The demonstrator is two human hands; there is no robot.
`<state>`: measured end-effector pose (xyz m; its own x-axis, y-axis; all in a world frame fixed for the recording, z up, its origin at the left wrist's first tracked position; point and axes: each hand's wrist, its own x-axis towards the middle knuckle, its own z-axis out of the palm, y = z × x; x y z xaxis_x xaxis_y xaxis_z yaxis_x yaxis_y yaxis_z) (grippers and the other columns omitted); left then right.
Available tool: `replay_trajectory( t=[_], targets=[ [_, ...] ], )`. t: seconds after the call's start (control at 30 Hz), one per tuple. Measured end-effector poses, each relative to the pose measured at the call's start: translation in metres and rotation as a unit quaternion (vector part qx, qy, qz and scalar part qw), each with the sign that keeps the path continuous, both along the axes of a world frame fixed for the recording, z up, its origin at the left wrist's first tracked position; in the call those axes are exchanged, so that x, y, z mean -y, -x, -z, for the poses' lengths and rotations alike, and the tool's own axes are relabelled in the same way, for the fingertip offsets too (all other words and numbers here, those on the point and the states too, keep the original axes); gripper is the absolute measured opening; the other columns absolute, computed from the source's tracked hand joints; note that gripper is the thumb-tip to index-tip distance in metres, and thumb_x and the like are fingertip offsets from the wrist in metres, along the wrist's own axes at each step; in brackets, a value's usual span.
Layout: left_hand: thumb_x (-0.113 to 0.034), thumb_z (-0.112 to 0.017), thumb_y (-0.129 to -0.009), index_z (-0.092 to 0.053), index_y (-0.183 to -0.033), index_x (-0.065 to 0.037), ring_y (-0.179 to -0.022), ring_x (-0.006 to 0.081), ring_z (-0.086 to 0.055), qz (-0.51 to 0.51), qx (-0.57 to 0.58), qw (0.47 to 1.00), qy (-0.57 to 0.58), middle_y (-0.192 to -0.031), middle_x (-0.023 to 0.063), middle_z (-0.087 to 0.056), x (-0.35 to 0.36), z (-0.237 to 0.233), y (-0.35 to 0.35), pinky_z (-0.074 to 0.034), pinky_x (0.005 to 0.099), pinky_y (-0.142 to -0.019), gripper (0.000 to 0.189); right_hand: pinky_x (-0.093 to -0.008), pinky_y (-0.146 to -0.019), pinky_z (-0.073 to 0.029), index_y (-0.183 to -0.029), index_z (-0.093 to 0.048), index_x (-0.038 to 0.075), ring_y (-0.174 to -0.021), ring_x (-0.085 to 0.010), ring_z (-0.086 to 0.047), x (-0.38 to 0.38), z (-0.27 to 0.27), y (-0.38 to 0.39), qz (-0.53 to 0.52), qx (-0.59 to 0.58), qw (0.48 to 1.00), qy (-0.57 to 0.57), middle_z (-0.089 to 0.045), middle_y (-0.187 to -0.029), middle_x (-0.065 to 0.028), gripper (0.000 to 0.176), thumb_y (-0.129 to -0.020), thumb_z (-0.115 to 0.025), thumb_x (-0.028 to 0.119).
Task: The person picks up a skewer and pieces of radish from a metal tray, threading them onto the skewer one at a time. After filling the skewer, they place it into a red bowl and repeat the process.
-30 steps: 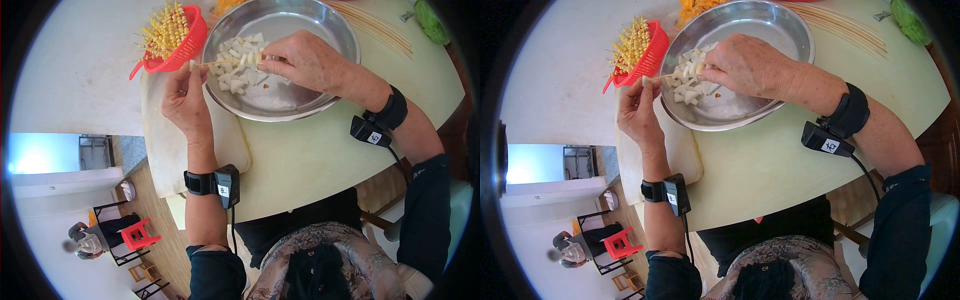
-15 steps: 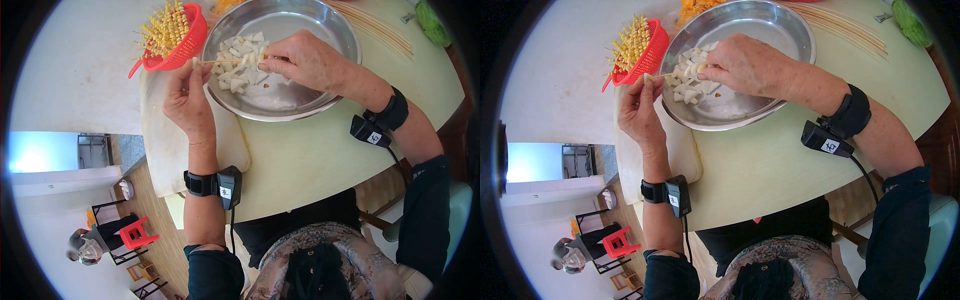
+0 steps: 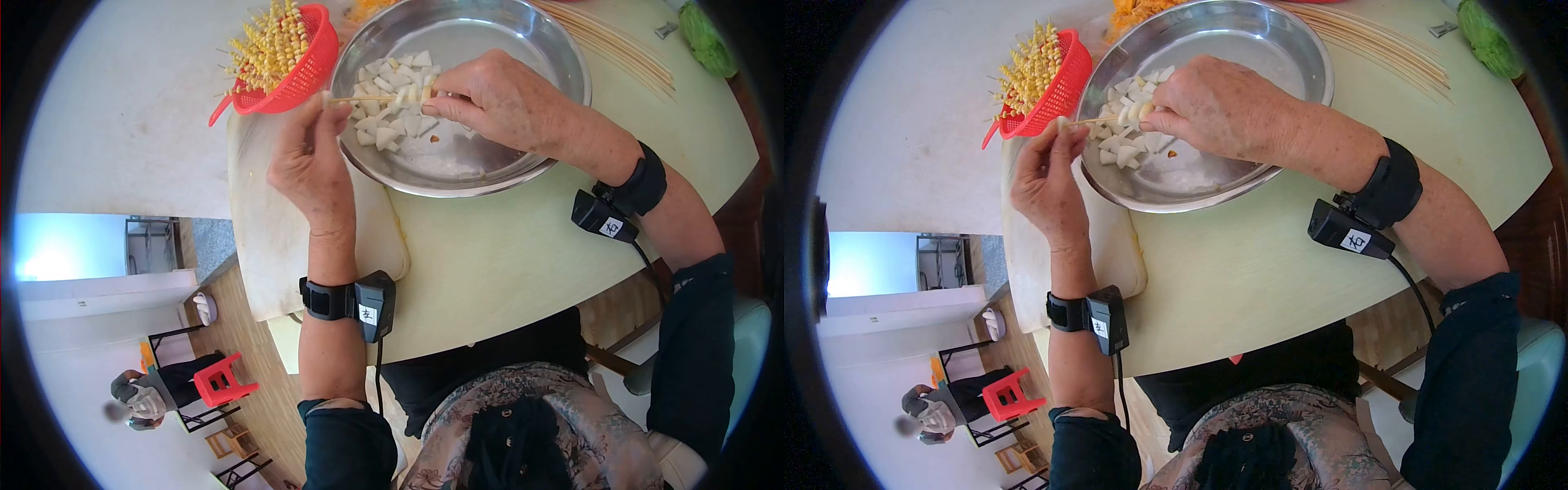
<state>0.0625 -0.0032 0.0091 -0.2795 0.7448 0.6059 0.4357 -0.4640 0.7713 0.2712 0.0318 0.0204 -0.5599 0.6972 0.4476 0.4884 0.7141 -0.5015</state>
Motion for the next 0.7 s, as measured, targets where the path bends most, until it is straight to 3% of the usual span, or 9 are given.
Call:
replay_trajectory(
  t=[0.07,0.17,0.47,0.7],
  targets=[
    [0.002,-0.058,-0.088,-0.062,-0.100,0.008,-0.081,0.0191,-0.067,0.019,-0.118,0.993,0.004,-0.089,0.0136,-0.066,0.002,0.005,-0.004,-0.056,0.0284,-0.075,0.014,-0.0409,-0.062,-0.050,-0.074,-0.068,0.001,-0.062,-0.0339,-0.061,0.000,0.001,0.001,0.000,-0.007,1.000,-0.008,-0.060,-0.063,-0.0194,0.032,-0.088,-0.057,0.028],
    [0.004,-0.063,-0.081,-0.064,-0.094,0.007,-0.075,0.0133,-0.068,0.024,-0.088,0.996,-0.025,-0.076,0.0110,-0.069,0.003,0.007,-0.021,-0.052,0.0226,-0.068,0.013,-0.0423,-0.062,-0.049,-0.074,-0.067,0.001,-0.064,-0.0362,-0.060,0.000,0.003,0.002,0.010,-0.010,1.000,-0.024,-0.059,-0.065,-0.0204,0.032,-0.087,-0.057,0.028],
    [0.004,-0.065,-0.081,-0.065,-0.098,0.007,-0.075,0.0153,-0.068,0.059,-0.042,0.997,0.023,-0.083,0.0102,-0.068,0.003,0.001,-0.017,-0.054,0.0239,-0.070,0.017,-0.0431,-0.063,-0.048,-0.076,-0.068,0.001,-0.065,-0.0371,-0.059,-0.001,0.002,0.002,-0.008,-0.035,0.999,-0.013,-0.059,-0.066,-0.0213,0.028,-0.086,-0.058,0.026],
    [0.005,-0.064,-0.081,-0.065,-0.095,0.007,-0.074,0.0162,-0.069,0.081,-0.047,0.996,0.013,-0.080,0.0107,-0.068,0.003,0.005,-0.013,-0.055,0.0242,-0.067,0.014,-0.0421,-0.062,-0.048,-0.079,-0.068,0.000,-0.062,-0.0366,-0.058,-0.002,0.002,0.001,-0.021,-0.027,0.999,0.005,-0.059,-0.065,-0.0217,0.028,-0.086,-0.058,0.026]
  ],
)
